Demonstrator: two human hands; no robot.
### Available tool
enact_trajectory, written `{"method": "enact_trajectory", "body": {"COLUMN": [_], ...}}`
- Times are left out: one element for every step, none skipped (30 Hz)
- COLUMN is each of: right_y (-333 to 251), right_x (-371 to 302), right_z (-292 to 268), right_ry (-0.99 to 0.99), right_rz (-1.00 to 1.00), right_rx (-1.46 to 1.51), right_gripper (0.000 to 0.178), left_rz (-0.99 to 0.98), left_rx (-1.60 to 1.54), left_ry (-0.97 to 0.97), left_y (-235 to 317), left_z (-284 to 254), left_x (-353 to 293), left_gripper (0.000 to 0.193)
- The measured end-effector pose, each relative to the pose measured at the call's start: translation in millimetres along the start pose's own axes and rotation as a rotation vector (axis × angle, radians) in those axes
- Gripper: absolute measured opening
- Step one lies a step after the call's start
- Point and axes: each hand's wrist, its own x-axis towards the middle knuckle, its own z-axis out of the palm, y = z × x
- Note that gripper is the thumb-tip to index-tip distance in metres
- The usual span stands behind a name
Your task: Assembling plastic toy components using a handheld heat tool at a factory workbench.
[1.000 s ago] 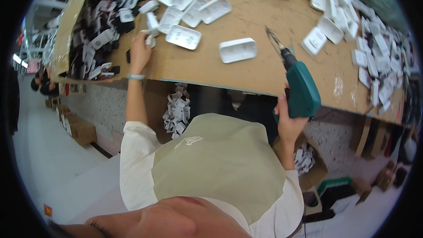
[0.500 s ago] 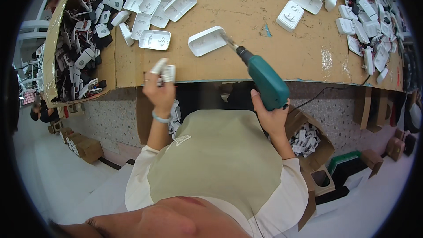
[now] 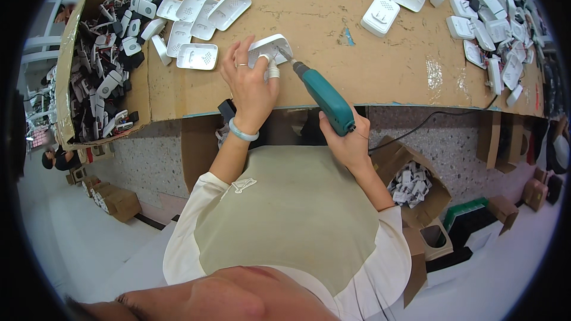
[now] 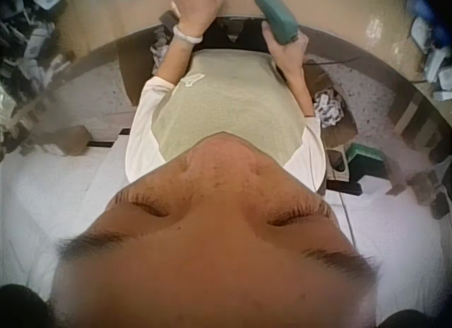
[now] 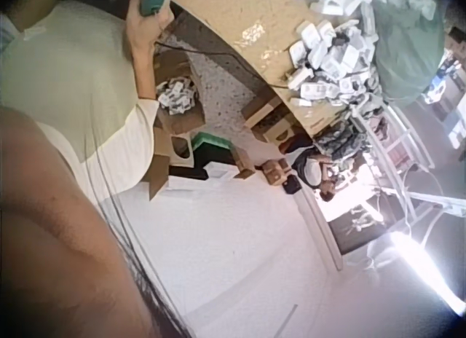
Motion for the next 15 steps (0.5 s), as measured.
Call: {"method": "enact_trajectory", "body": {"right_y": [-2.1, -3.8, -4.6, -4.6, -4.5, -4.3, -3.8, -3.1, -2.6, -2.5, -2.8, -3.2, -4.0, -4.8, -5.2], "right_x": [2.7, 5.0, 6.5, 7.6, 8.4, 9.0, 9.4, 9.7, 10.0, 10.4, 11.0, 11.5, 11.9, 12.3, 12.7], "right_z": [0.1, 0.2, 0.5, 0.7, 0.7, 0.7, 1.1, 1.6, 1.9, 2.0, 1.9, 1.9, 1.8, 1.8, 2.0], "right_ry": [-0.001, -0.014, -0.027, -0.026, -0.031, -0.035, -0.036, -0.039, -0.041, -0.041, -0.048, -0.055, -0.055, -0.051, -0.046], "right_rz": [0.002, -0.034, -0.07, -0.068, -0.075, -0.082, -0.08, -0.081, -0.083, -0.081, -0.085, -0.089, -0.088, -0.104, -0.12], "right_rx": [0.001, -0.021, -0.043, -0.043, -0.047, -0.051, -0.051, -0.047, -0.042, -0.042, -0.043, -0.043, -0.044, -0.045, -0.045], "right_gripper": [0.022, 0.023, 0.024, 0.024, 0.023, 0.023, 0.023, 0.022, 0.021, 0.021, 0.02, 0.019, 0.019, 0.018, 0.017], "left_rz": [-0.001, -0.012, -0.023, -0.023, -0.027, -0.032, -0.033, -0.036, -0.038, -0.039, -0.039, -0.04, -0.04, -0.047, -0.053], "left_rx": [0.001, -0.005, -0.012, -0.013, -0.015, -0.018, -0.019, -0.016, -0.013, -0.013, -0.009, -0.005, -0.006, 0.001, 0.008], "left_ry": [-0.002, 0.007, 0.016, 0.014, 0.017, 0.019, 0.018, 0.014, 0.01, 0.009, 0.007, 0.005, 0.004, -0.004, -0.013], "left_y": [-0.9, -1.8, -2.5, -3.3, -4.4, -4.8, -4.8, -4.4, -3.9, -3.8, -3.6, -3.4, -3.2, -3.1, -2.9], "left_z": [2.5, 5.2, 7.2, 8.6, 9.5, 10.2, 10.4, 10.1, 9.7, 9.5, 9.0, 8.9, 8.8, 8.7, 8.7], "left_x": [-0.3, -1.2, -1.8, -1.4, -1.1, -0.8, -0.5, 0.2, 0.8, 1.1, 1.4, 1.2, 1.1, 1.0, 0.9], "left_gripper": [0.014, 0.013, 0.012, 0.012, 0.012, 0.013, 0.013, 0.013, 0.013, 0.013, 0.013, 0.013, 0.013, 0.013, 0.013]}}
